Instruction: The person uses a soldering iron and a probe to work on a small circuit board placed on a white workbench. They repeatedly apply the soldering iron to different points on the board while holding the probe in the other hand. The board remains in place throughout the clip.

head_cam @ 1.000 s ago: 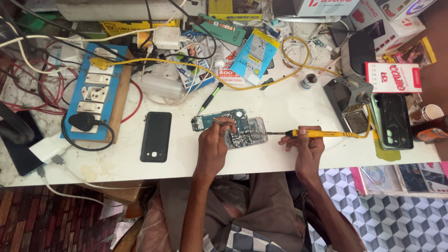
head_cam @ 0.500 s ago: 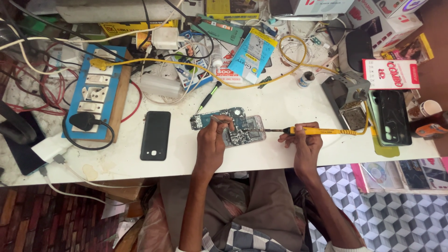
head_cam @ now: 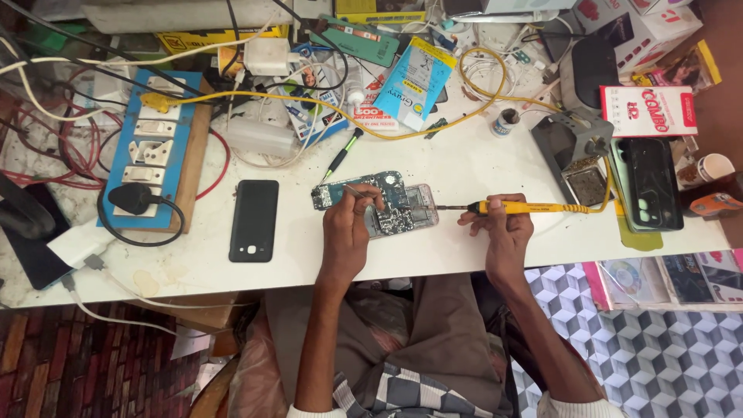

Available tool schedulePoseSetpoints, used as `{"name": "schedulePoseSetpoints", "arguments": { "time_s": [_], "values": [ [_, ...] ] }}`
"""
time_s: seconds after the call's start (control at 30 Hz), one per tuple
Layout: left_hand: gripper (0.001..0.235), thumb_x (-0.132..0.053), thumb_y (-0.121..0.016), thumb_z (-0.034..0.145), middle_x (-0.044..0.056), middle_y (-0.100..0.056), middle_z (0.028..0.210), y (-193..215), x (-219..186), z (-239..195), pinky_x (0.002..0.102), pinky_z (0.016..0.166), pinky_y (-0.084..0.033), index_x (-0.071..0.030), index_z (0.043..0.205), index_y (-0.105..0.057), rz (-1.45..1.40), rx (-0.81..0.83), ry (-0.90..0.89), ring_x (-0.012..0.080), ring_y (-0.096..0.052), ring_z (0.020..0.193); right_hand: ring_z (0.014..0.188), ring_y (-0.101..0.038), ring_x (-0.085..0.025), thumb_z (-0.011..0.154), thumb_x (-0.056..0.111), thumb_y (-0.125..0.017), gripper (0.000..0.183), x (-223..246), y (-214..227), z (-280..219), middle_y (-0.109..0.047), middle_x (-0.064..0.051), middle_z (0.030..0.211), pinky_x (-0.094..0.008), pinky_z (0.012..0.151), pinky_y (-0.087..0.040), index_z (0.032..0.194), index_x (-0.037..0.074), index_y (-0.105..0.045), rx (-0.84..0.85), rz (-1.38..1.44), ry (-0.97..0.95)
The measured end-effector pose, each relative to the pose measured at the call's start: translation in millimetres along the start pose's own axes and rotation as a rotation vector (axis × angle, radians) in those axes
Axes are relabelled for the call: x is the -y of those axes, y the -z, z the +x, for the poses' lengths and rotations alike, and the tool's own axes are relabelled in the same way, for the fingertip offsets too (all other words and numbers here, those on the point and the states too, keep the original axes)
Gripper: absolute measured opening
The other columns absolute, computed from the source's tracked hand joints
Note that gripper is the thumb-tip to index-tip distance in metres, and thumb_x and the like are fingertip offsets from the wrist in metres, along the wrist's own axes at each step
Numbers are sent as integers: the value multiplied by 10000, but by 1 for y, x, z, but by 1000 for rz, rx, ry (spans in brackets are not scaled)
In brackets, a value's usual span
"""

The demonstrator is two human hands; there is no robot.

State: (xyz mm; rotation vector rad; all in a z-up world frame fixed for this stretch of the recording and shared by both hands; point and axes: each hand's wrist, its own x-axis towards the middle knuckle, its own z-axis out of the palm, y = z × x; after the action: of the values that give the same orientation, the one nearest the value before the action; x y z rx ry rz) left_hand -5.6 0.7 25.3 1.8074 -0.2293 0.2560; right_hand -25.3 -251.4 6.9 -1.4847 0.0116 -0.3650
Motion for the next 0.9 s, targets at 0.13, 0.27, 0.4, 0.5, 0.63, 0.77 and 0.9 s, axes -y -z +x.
{"name": "schedulePoseSetpoints", "arguments": {
  "time_s": [0.13,0.27,0.4,0.5,0.63,0.77,0.9],
  "values": [
    [266,-182,-406,1143,80,-692,874,-1,1,1,309,713,-525,4,1156,-596,-41,-25,-149,165,-669,771,754,-719,-182,1116,220,-509,193,2,-2,-1,-676,-115,821,-274,616,-512,1068,34,-493,-10,-27,-27],
    [273,-182,-396,1151,86,-691,879,-1,2,2,320,723,-528,6,1161,-595,-15,-34,-174,174,-664,772,738,-707,-175,1116,200,-523,174,1,-1,2,-661,-111,813,-274,617,-513,1059,39,-487,-15,-38,-34],
    [254,-156,-392,1138,80,-700,875,-1,3,3,309,654,-501,-5,1146,-595,7,-18,-107,166,-649,727,680,-671,-161,1124,183,-520,163,-4,3,2,-650,-113,784,-268,604,-498,1049,43,-487,-2,-35,1],
    [246,-140,-396,1124,81,-708,874,0,3,1,318,619,-478,-4,1148,-600,1,4,-32,187,-562,617,669,-662,-156,1127,176,-517,164,-8,6,1,-654,-115,778,-264,584,-489,1035,47,-475,14,-17,6],
    [213,-118,-408,1137,80,-700,890,-1,3,2,312,678,-513,-8,1154,-590,-9,-27,-141,165,-654,753,644,-622,-149,1136,172,-525,165,-11,7,2,-647,-119,766,-265,585,-470,1047,43,-475,4,-5,25],
    [196,-81,-423,1095,84,-709,878,0,1,2,316,644,-506,-8,1149,-597,-11,-10,-87,171,-636,694,622,-624,-153,1125,179,-526,165,-9,5,1,-629,-111,757,-273,566,-475,1039,49,-472,-27,47,23],
    [156,-65,-437,1121,89,-700,906,1,1,2,325,735,-539,-9,1153,-579,-49,-25,-194,184,-696,816,628,-607,-156,1134,185,-535,160,-6,3,-2,-588,-97,776,-284,576,-474,1088,40,-488,-86,79,42]
  ]
}}
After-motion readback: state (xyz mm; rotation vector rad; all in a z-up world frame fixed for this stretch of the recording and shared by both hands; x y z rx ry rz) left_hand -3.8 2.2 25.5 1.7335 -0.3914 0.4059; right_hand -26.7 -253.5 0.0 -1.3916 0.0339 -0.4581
